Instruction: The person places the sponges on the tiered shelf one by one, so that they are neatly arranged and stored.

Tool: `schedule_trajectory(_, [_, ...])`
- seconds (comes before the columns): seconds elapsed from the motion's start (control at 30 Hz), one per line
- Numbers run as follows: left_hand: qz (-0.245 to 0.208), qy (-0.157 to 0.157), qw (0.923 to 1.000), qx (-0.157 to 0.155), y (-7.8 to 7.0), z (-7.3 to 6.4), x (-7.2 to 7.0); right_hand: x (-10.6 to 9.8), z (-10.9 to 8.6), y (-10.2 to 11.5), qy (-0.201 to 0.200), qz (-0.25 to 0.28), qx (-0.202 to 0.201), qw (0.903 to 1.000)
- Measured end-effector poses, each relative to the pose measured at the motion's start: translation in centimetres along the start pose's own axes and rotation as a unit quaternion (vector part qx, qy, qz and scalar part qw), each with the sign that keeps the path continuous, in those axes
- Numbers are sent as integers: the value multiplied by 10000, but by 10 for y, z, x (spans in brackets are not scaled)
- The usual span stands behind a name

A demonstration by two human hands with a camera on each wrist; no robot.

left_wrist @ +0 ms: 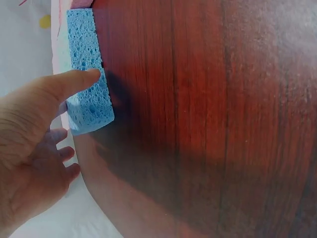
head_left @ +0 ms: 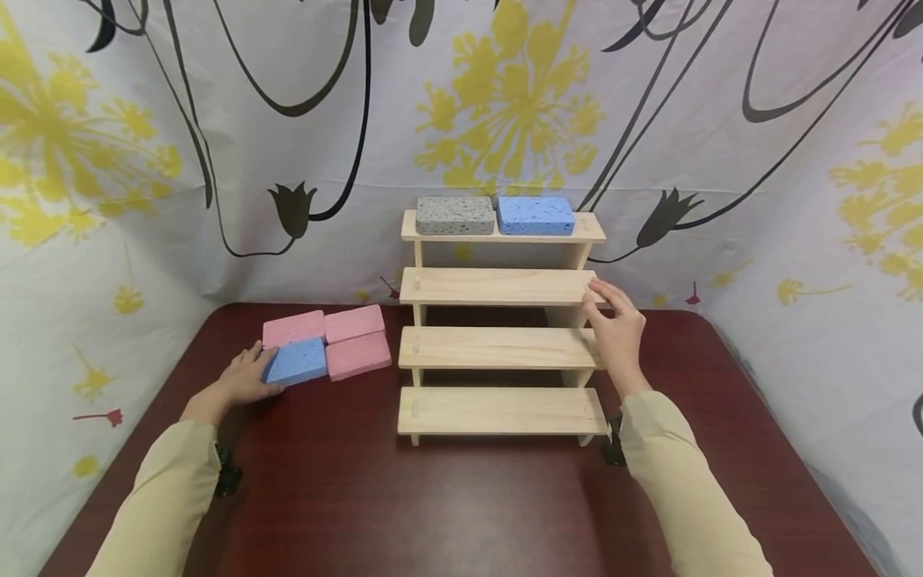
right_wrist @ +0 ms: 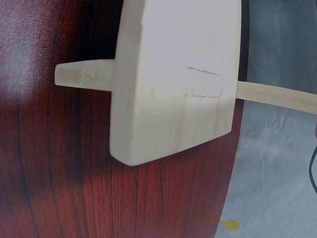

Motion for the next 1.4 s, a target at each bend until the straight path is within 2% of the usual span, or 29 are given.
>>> schedule_trajectory(0.23, [43, 144, 9998, -150, -8, -9, 1, -1, 0, 1, 90, -26, 51, 9999])
schedule_trajectory(0.43, [350, -151, 9991, 197, -10, -17, 2, -2, -1, 4, 106, 37, 50, 9999])
schedule_trajectory(0.5, [250, -204, 9993, 212, -9, -18, 3, -3, -2, 12, 72, 51, 24, 10000])
schedule_trajectory(0.67, [-275, -301, 9992, 8, -3, -22, 6, -6, -7, 32, 68, 1, 2, 10000])
schedule_trajectory(0.87, [-508, -595, 9967, -224, 4, -29, 4, -7, -10, 36, 68, -7, -8, 10000])
schedule_trajectory(1.03, [-643, -574, 9955, -400, 6, -32, -1, -7, -10, 33, 55, 91, 12, 9999])
schedule_trajectory(1.4, [-672, -863, 9939, -133, -10, -37, -19, -6, -11, 36, 84, 108, 16, 9999])
Point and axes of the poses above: each hand's wrist, its own z-axis towards the middle knuckle, its own x-axis out of the palm, y = z × x, the point moved 2 cm from there along z, towards the middle knuckle, and after that the axes turned 4 degrees about x, right-handed, at the moved point
